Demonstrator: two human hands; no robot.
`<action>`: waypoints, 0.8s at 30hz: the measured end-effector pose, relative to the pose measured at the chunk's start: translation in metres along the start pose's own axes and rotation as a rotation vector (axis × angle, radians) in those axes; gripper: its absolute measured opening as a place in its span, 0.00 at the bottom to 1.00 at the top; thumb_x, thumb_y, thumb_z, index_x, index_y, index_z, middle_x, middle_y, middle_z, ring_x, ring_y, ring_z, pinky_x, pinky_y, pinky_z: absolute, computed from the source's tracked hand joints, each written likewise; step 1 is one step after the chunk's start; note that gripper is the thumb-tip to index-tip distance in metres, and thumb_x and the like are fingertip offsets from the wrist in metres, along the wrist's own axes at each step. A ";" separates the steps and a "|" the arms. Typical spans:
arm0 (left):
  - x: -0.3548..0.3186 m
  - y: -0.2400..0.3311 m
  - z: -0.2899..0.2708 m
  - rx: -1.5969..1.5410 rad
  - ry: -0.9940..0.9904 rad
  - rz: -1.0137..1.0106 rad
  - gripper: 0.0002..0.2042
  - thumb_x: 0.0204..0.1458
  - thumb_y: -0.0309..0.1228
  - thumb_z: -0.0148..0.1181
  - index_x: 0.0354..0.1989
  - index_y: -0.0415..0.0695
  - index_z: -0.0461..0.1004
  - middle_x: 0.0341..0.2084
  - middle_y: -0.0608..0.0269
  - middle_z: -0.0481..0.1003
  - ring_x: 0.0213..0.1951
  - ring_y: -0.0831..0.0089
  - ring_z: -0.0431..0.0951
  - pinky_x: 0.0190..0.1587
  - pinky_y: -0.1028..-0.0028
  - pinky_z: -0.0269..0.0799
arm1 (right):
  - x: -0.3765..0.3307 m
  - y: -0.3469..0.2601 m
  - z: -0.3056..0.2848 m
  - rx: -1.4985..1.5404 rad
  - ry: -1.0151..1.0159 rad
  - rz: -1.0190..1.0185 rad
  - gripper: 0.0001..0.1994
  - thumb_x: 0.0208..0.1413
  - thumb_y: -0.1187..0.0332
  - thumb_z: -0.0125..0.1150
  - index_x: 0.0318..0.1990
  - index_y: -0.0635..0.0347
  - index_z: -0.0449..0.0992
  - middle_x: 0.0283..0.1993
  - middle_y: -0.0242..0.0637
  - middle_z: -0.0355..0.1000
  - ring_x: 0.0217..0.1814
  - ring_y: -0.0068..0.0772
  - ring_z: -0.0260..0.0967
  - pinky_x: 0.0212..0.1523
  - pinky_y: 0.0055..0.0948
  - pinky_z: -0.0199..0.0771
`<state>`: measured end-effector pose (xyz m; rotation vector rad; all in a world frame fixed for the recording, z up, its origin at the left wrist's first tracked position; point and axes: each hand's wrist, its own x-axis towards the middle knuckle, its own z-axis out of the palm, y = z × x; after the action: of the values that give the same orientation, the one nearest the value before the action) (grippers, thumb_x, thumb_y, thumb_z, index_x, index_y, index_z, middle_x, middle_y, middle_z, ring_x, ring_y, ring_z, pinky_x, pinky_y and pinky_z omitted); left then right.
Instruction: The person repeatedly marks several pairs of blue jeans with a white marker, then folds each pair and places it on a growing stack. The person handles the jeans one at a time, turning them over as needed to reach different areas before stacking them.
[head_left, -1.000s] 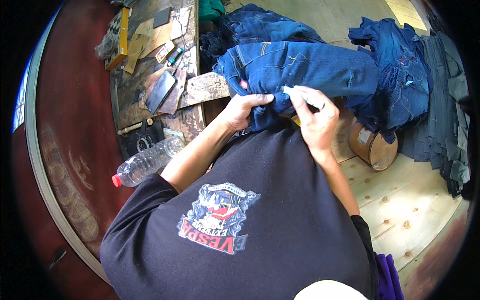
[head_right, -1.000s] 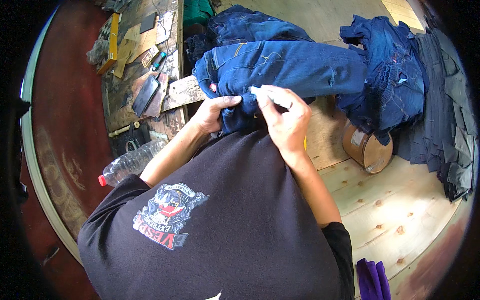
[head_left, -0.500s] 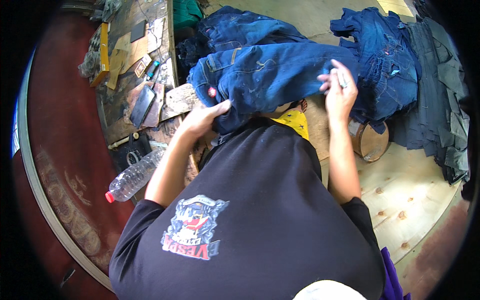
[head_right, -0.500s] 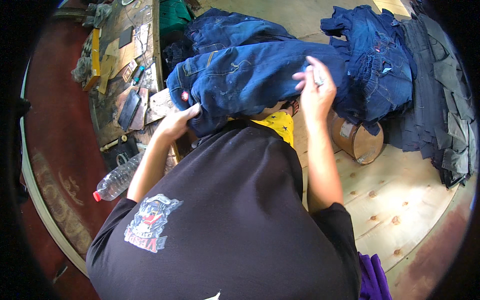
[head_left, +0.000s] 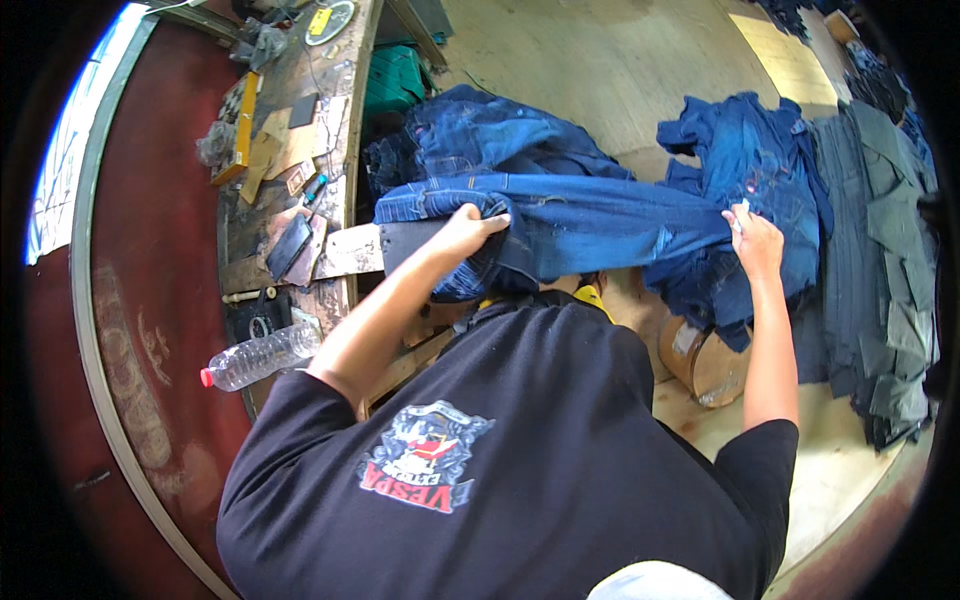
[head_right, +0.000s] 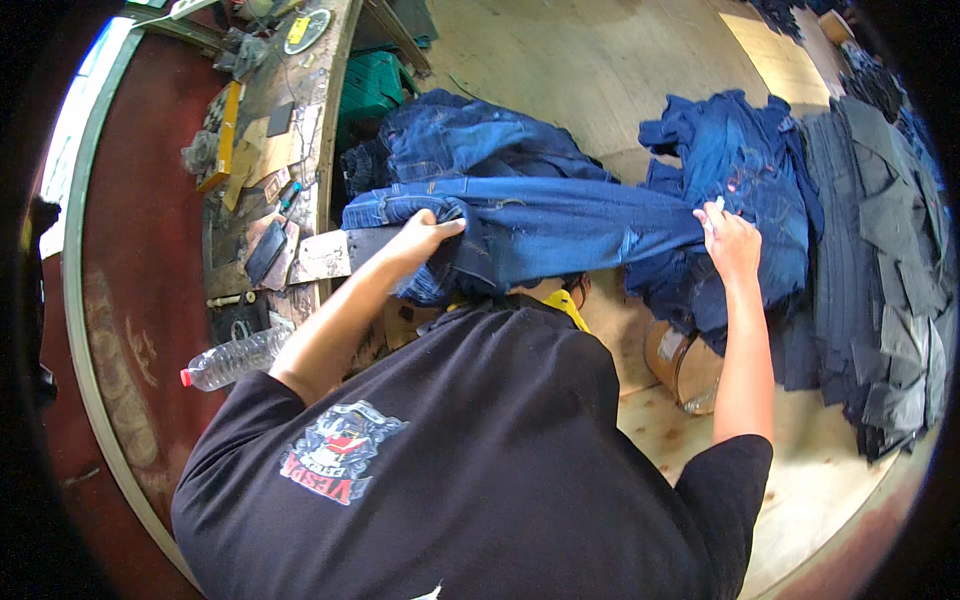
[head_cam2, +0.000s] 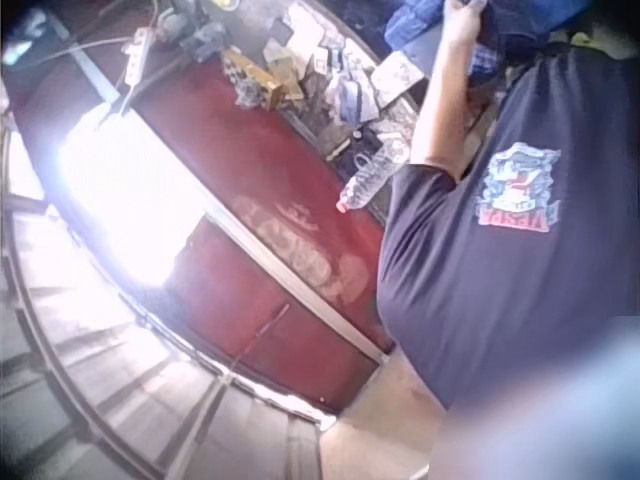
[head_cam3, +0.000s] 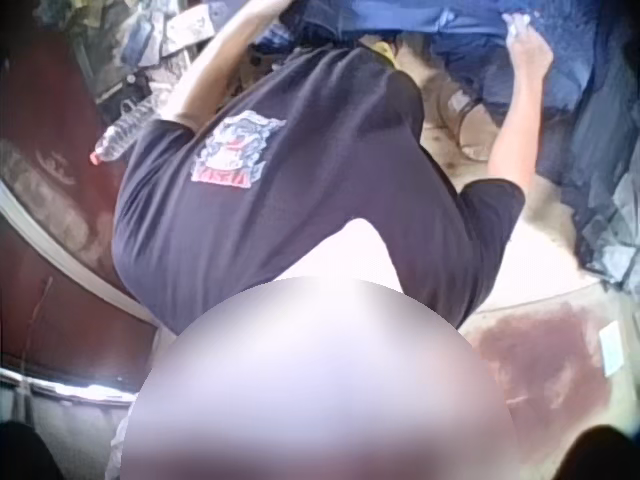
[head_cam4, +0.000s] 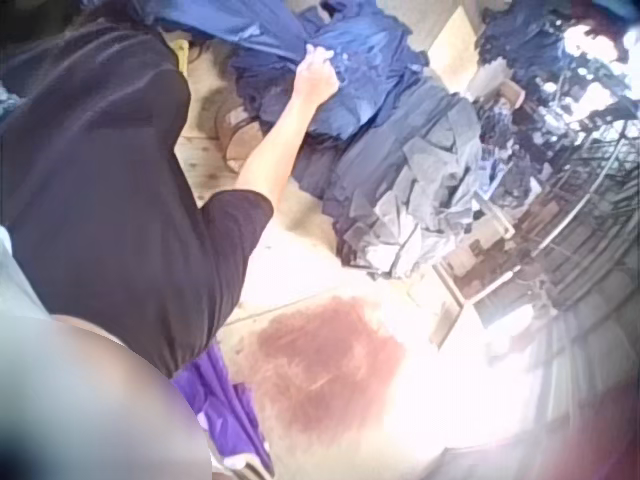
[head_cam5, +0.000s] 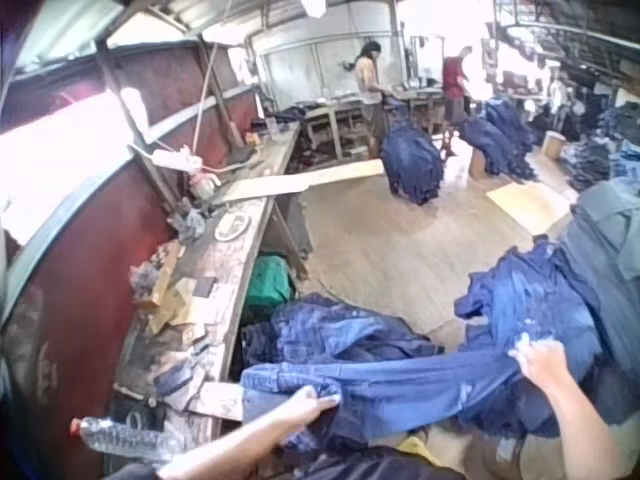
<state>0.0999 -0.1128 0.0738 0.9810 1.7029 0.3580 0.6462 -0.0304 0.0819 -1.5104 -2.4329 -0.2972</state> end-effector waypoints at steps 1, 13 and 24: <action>0.001 0.010 0.018 -0.216 0.114 -0.029 0.26 0.55 0.52 0.78 0.35 0.44 0.69 0.31 0.66 0.71 0.37 0.73 0.69 0.42 0.68 0.69 | 0.006 0.009 0.002 0.035 0.026 -0.039 0.10 0.69 0.54 0.67 0.40 0.46 0.80 0.25 0.39 0.77 0.28 0.48 0.79 0.28 0.47 0.75; -0.007 -0.062 -0.030 -0.043 0.946 -0.006 0.25 0.48 0.31 0.72 0.57 0.39 0.78 0.46 0.53 0.82 0.50 0.56 0.83 0.57 0.60 0.78 | -0.017 -0.035 0.068 0.580 -0.140 0.138 0.08 0.64 0.61 0.71 0.45 0.51 0.89 0.41 0.45 0.86 0.43 0.50 0.86 0.45 0.43 0.84; 0.068 0.237 0.280 -0.507 -0.344 0.745 0.42 0.54 0.24 0.68 0.79 0.34 0.55 0.67 0.49 0.68 0.74 0.63 0.62 0.78 0.66 0.55 | -0.025 0.307 -0.106 -0.217 0.311 0.742 0.20 0.72 0.44 0.63 0.57 0.44 0.87 0.55 0.36 0.87 0.54 0.47 0.85 0.51 0.40 0.82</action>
<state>0.4487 0.0189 0.0835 1.1737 0.8212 0.9877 0.9448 0.0502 0.1844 -2.1366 -1.5095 -0.5865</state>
